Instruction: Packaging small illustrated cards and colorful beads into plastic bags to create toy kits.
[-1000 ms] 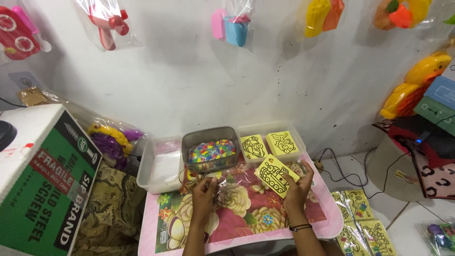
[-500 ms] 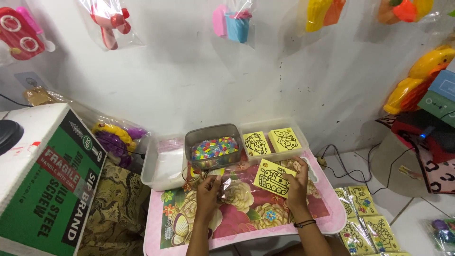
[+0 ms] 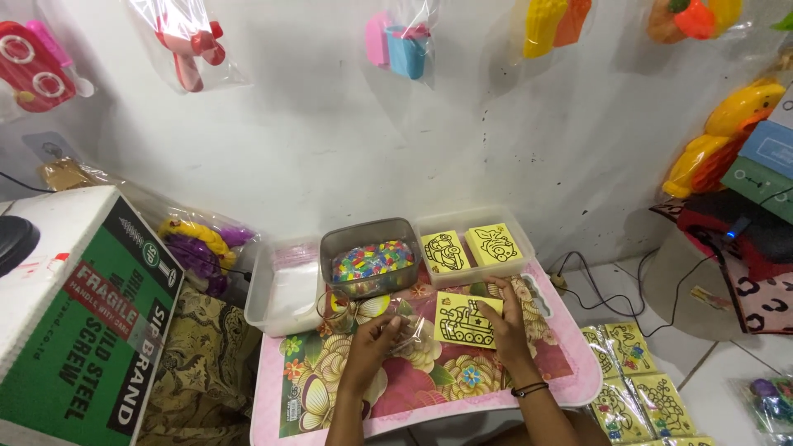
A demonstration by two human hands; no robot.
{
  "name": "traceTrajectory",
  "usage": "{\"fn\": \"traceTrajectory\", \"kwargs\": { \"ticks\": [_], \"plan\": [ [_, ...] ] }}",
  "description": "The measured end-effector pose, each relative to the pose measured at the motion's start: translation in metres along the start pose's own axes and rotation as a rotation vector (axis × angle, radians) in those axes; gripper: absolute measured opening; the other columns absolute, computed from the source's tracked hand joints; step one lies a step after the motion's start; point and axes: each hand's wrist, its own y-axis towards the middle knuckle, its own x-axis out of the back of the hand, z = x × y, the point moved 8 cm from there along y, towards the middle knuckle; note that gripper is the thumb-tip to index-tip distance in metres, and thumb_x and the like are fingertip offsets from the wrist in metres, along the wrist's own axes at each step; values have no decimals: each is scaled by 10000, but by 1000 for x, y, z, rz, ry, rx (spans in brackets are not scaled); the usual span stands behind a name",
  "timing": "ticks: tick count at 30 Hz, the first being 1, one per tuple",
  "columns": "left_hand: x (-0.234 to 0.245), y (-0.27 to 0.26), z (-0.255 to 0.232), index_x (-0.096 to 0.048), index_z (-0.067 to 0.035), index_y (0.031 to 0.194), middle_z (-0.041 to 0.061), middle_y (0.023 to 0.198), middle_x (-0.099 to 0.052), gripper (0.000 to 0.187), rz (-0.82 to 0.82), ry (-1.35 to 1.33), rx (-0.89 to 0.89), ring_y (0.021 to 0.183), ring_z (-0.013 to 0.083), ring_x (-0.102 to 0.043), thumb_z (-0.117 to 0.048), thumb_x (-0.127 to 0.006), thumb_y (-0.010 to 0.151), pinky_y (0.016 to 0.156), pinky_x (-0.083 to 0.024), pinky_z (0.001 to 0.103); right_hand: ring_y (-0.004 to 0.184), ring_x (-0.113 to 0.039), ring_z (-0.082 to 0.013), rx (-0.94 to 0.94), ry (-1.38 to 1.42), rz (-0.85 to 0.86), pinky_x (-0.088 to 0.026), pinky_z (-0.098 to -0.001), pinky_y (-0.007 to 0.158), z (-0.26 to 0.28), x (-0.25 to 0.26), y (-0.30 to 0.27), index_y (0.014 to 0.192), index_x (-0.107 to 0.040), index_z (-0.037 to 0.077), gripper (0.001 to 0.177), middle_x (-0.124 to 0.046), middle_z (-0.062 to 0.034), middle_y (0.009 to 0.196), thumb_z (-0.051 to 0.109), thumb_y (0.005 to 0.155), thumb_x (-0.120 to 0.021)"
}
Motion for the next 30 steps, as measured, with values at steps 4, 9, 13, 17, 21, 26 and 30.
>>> {"fn": "traceTrajectory", "kwargs": {
  "ticks": [4, 9, 13, 17, 21, 26, 30],
  "plan": [
    [10, 3, 8, -782, 40, 1125, 86, 852, -716, 305, -97, -57, 2, 707, 138, -611, -201, -665, 978, 636, -540, 287, 455, -567, -110, 57, 41, 31, -427, -202, 347, 12, -4, -1, 1365, -509, 84, 546, -689, -94, 768, -47, 840, -584],
    [4, 2, 1, -765, 73, 1122, 121, 879, -753, 291, -46, -99, -10, 691, 151, -627, -151, -619, 1007, 661, -562, 290, 621, -670, -145, 47, -98, 115, -547, -244, 475, 15, -16, -3, 1396, -491, 93, 499, -684, -117, 1041, 112, 917, -628],
    [2, -1, -5, -807, 32, 1088, 96, 888, -792, 306, -48, 34, -2, 700, 134, -667, -206, -647, 981, 659, -561, 269, 728, -756, -267, -110, -75, 156, -645, -334, 557, 7, -23, -3, 1418, -482, 114, 783, -723, -195, 1084, 127, 718, -833],
    [4, 2, -2, -798, 71, 1080, 121, 870, -787, 393, -37, 38, -13, 703, 158, -659, -264, -619, 980, 670, -545, 286, 819, -765, -262, -100, -176, 139, -674, -336, 629, 19, -25, -3, 1391, -509, 126, 802, -693, -171, 1164, -62, 680, -829],
    [8, 6, 6, -805, 85, 1060, 160, 905, -820, 392, -52, -41, -23, 748, 190, -718, -235, -585, 1008, 690, -558, 289, 680, -781, -297, -113, -59, 140, -655, -335, 512, 16, -22, -1, 1435, -443, 94, 802, -780, -257, 922, -91, 731, -780],
    [10, 6, 9, -813, 91, 1066, 155, 918, -822, 387, -79, -51, -2, 769, 179, -704, -232, -613, 990, 741, -542, 287, 603, -711, -229, -102, -51, 133, -528, -272, 449, 2, -15, 1, 1474, -422, 114, 810, -753, -238, 798, -116, 771, -751],
    [6, 2, 0, -813, 79, 1034, 109, 840, -790, 341, -50, -31, -7, 625, 107, -591, -220, -656, 983, 584, -482, 248, 664, -740, -248, -100, -89, 87, -559, -258, 491, 1, -11, 4, 1476, -418, 87, 772, -763, -271, 856, -86, 794, -736]
  ]
}}
